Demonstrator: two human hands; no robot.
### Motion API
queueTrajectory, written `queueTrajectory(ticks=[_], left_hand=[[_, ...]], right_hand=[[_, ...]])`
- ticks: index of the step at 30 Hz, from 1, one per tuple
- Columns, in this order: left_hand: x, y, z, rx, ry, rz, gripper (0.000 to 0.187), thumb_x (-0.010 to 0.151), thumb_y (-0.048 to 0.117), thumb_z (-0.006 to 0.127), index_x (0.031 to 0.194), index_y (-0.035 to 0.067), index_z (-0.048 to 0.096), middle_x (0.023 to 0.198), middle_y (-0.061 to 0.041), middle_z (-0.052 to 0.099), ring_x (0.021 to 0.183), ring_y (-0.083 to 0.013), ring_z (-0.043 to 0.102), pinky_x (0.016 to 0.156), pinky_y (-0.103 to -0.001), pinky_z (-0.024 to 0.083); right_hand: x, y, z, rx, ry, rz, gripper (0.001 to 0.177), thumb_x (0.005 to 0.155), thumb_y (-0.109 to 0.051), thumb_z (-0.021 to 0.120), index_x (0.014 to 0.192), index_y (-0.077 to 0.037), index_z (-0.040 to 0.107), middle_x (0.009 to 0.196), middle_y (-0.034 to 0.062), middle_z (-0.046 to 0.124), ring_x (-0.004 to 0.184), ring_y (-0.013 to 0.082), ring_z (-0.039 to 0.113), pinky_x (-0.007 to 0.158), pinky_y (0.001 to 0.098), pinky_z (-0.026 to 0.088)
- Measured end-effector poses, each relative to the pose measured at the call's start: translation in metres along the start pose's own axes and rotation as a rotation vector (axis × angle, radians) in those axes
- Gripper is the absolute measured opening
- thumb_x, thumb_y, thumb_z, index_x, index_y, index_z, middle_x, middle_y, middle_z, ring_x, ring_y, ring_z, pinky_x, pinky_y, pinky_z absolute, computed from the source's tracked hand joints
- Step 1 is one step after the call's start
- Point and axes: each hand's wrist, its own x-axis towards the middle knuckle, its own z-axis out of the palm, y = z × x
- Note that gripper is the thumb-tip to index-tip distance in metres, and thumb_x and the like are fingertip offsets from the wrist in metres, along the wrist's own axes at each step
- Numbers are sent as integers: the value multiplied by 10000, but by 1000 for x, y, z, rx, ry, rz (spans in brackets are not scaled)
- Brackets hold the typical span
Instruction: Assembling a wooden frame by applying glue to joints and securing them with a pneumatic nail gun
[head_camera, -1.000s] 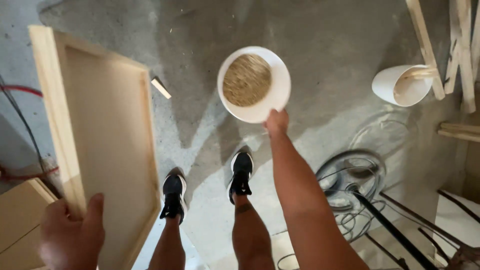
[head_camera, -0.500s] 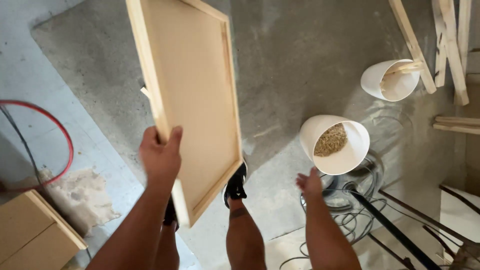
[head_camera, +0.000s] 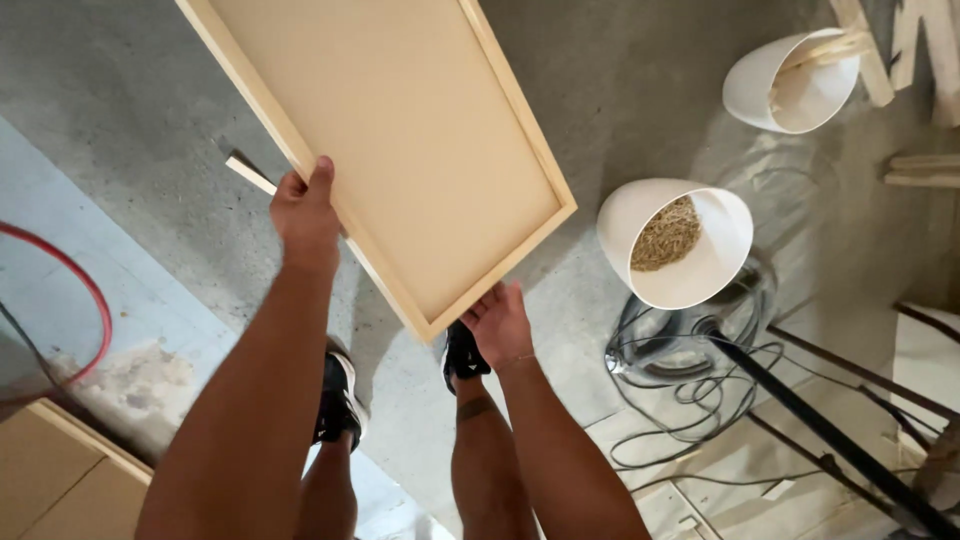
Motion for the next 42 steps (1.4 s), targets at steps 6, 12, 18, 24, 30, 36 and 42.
queueTrajectory(ticks=[6, 12, 18, 24, 30, 36, 42], left_hand=[[50, -74, -3, 186, -84, -67, 313, 1007, 390, 723, 958, 88, 654, 705, -39, 637, 522, -158, 646, 413, -282, 527], [76, -96, 20, 211, -137, -45, 332, 1012, 461, 625, 896, 154, 674, 656, -52, 675, 520, -173, 676, 404, -321, 570], [-27, -43, -38, 970, -334, 66, 810, 996, 588, 631, 1491, -39, 490, 1399, -269, 600, 1400, -396, 491, 1214, -499, 349], [-119, -77, -157, 1149, -679, -216, 711, 907, 716, 544, 1355, 174, 655, 1213, -152, 746, 1174, -373, 685, 1012, -542, 523], [-149, -74, -205, 1148, -529, -593, 610, 920, 545, 537, 1392, 169, 623, 1362, -27, 709, 1253, -202, 679, 1052, -368, 481], [-147, -52, -209, 1069, -480, -589, 617, 921, 517, 554, 1423, 163, 606, 1386, -41, 697, 1281, -213, 663, 1081, -362, 470], [-186, 7, -231, 1021, -495, -536, 581, 945, 502, 556, 1435, 193, 602, 1405, -33, 685, 1307, -218, 643, 1090, -364, 472]], right_hand=[[22, 6, 27, -181, 132, 24, 300, 1010, -440, 636, 962, -145, 672, 934, 36, 722, 803, 240, 730, 798, 450, 648], [53, -1, 51, -62, 116, 1, 343, 995, -430, 674, 1051, -93, 646, 989, 90, 684, 895, 308, 693, 787, 441, 620], [129, 26, 22, -171, 123, -35, 251, 996, -403, 673, 936, -160, 663, 827, 56, 702, 750, 255, 745, 693, 376, 657], [179, 45, 30, -198, 198, -70, 178, 1002, -362, 678, 993, -187, 646, 910, 61, 667, 863, 288, 719, 851, 433, 646], [199, 45, 27, -258, 152, -107, 263, 981, -320, 652, 1143, -113, 634, 1042, 102, 727, 997, 245, 708, 943, 449, 612], [185, 31, 39, -545, 180, 45, 438, 981, -289, 612, 1364, -85, 558, 1319, 145, 667, 1268, 296, 635, 1123, 446, 486], [229, 30, -111, -883, 3, -160, 299, 863, 58, 503, 729, -198, 427, 646, -36, 376, 529, 53, 425, 400, 220, 305]])
